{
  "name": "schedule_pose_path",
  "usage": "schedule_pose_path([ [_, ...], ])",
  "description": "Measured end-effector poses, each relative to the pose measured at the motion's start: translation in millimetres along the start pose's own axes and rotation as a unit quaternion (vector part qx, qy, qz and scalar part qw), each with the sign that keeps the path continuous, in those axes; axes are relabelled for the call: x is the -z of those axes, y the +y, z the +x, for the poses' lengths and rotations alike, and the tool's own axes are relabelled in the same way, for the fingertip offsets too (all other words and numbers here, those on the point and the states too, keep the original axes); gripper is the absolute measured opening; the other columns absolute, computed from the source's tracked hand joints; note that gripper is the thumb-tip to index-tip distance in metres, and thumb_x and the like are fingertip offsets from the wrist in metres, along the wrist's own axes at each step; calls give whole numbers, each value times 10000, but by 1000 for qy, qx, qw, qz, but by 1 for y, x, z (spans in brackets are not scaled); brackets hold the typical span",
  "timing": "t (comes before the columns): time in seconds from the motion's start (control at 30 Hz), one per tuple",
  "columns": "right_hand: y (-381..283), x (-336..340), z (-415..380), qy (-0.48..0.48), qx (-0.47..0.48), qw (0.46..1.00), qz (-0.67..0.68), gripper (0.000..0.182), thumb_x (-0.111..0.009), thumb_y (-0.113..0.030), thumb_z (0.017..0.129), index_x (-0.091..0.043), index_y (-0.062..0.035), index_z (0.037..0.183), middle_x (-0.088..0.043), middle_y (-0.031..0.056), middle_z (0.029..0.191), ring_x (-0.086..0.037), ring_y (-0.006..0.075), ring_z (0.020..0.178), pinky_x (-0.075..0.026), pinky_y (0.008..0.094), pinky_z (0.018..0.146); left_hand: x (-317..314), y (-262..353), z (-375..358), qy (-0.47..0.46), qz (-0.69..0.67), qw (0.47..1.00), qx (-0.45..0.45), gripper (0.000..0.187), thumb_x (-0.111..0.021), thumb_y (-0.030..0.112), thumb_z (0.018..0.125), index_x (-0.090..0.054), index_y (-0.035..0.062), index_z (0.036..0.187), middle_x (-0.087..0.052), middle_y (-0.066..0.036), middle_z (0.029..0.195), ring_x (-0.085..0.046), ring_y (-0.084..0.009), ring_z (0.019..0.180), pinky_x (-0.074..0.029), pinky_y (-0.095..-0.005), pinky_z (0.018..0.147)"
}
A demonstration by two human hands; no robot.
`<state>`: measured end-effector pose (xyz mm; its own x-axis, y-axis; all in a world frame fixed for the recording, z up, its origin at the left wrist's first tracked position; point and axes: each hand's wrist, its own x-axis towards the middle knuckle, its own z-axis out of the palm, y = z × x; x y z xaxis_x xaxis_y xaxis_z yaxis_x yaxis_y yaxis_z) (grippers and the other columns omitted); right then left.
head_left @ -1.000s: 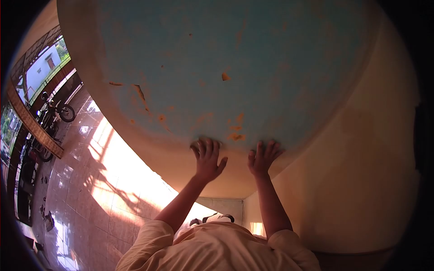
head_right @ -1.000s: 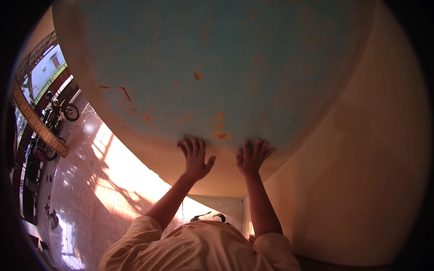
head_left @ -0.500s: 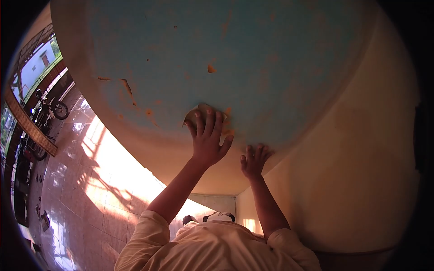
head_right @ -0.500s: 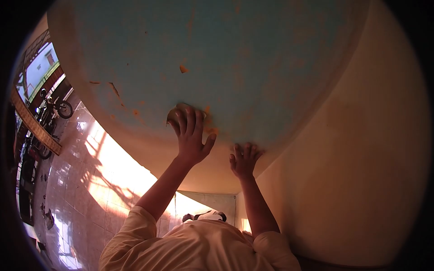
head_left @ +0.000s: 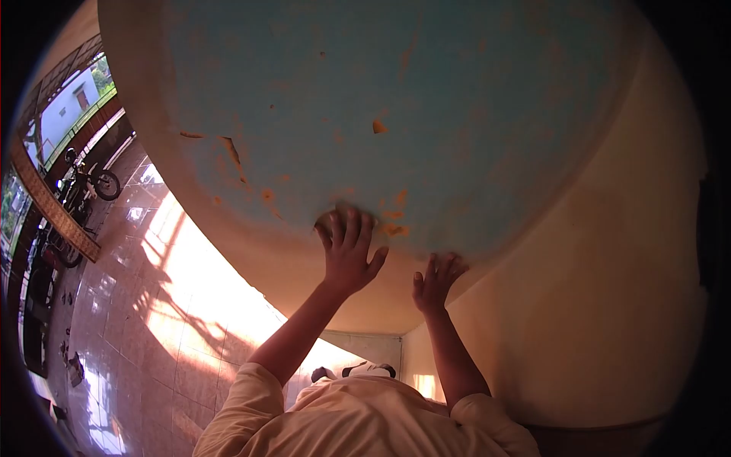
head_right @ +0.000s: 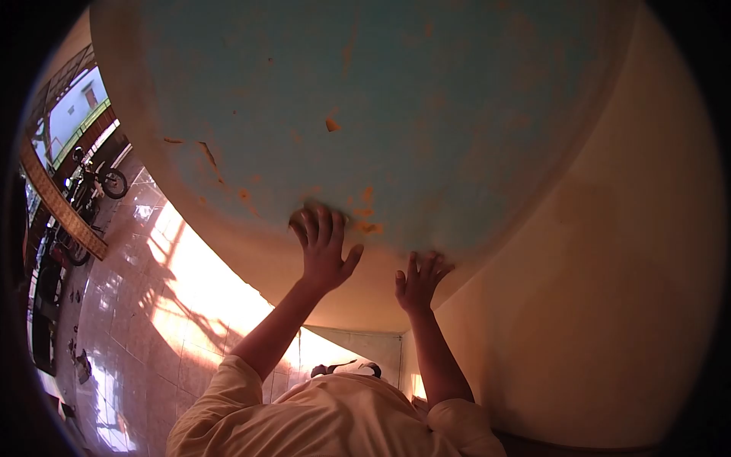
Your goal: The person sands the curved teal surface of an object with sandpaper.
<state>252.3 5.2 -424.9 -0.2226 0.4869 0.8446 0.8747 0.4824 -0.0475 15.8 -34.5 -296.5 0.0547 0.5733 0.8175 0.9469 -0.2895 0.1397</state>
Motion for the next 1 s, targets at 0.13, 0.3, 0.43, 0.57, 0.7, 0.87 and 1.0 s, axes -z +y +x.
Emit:
schedule_pose_path([
  [0.13, -1, -4, -3, -19, -36, 999, 3, 623, -294, -504, 1080, -400, -67, 1511, -49, 278, 1676, 32, 513, 1541, 25, 804, 1127, 15, -13, 37, 69, -4, 997, -20, 744, -611, 459, 942, -415, 32, 1519, -329, -264, 1599, -308, -599, 1403, -169, -829, 1042],
  [0.3, -16, -3, 10, 11, -48, 999, 13, 619, -310, -511, 1076, -394, -86, 1519, -39, 266, 1682, 61, 525, 1537, 28, 805, 1126, -39, -29, -51, -45, 17, 999, -14, 794, -592, 474, 953, -368, -48, 1508, -258, -340, 1597, -191, -655, 1425, -84, -836, 1057],
  [0.43, -26, 8, 60, 61, -9, 998, -22, 590, -381, -505, 1054, -418, -154, 1526, -60, 230, 1694, 49, 525, 1539, 41, 813, 1118, -40, -39, -63, -76, 25, 996, -26, 781, -572, 505, 958, -392, -11, 1516, -257, -327, 1607, -189, -646, 1436, -90, -837, 1060],
  [0.57, -38, 53, 160, 124, 17, 991, -47, 598, -439, -515, 1024, -433, -219, 1543, -147, 200, 1693, -41, 536, 1535, 57, 812, 1114, 35, -47, 45, 3, 28, 999, -47, 790, -538, 505, 961, -354, 20, 1557, -185, -271, 1667, -98, -599, 1500, -52, -816, 1094],
  [0.7, -46, 109, 257, 143, 37, 988, -52, 636, -453, -535, 1010, -410, -247, 1575, -212, 161, 1692, -103, 493, 1547, 52, 780, 1136, 131, -69, 178, 155, 89, 981, -74, 759, -530, 479, 968, -350, 66, 1579, -220, -205, 1683, -130, -501, 1543, -63, -737, 1162],
  [0.87, -46, 168, 366, 203, 76, 971, -98, 628, -451, -545, 1010, -398, -290, 1582, -231, 116, 1693, -176, 440, 1546, -33, 793, 1127, 184, -81, 266, 284, 85, 952, -77, 760, -548, 515, 967, -353, 132, 1594, -279, -117, 1681, -181, -425, 1555, -98, -701, 1185],
  [1.0, -19, 210, 454, 274, 131, 938, -167, 617, -395, -583, 1033, -404, -284, 1573, -305, 98, 1665, -257, 407, 1526, -146, 751, 1144, 229, -71, 310, 231, 124, 963, -57, 718, -472, 445, 1013, -293, 95, 1614, -202, -150, 1699, -88, -385, 1578, -71, -584, 1251],
])
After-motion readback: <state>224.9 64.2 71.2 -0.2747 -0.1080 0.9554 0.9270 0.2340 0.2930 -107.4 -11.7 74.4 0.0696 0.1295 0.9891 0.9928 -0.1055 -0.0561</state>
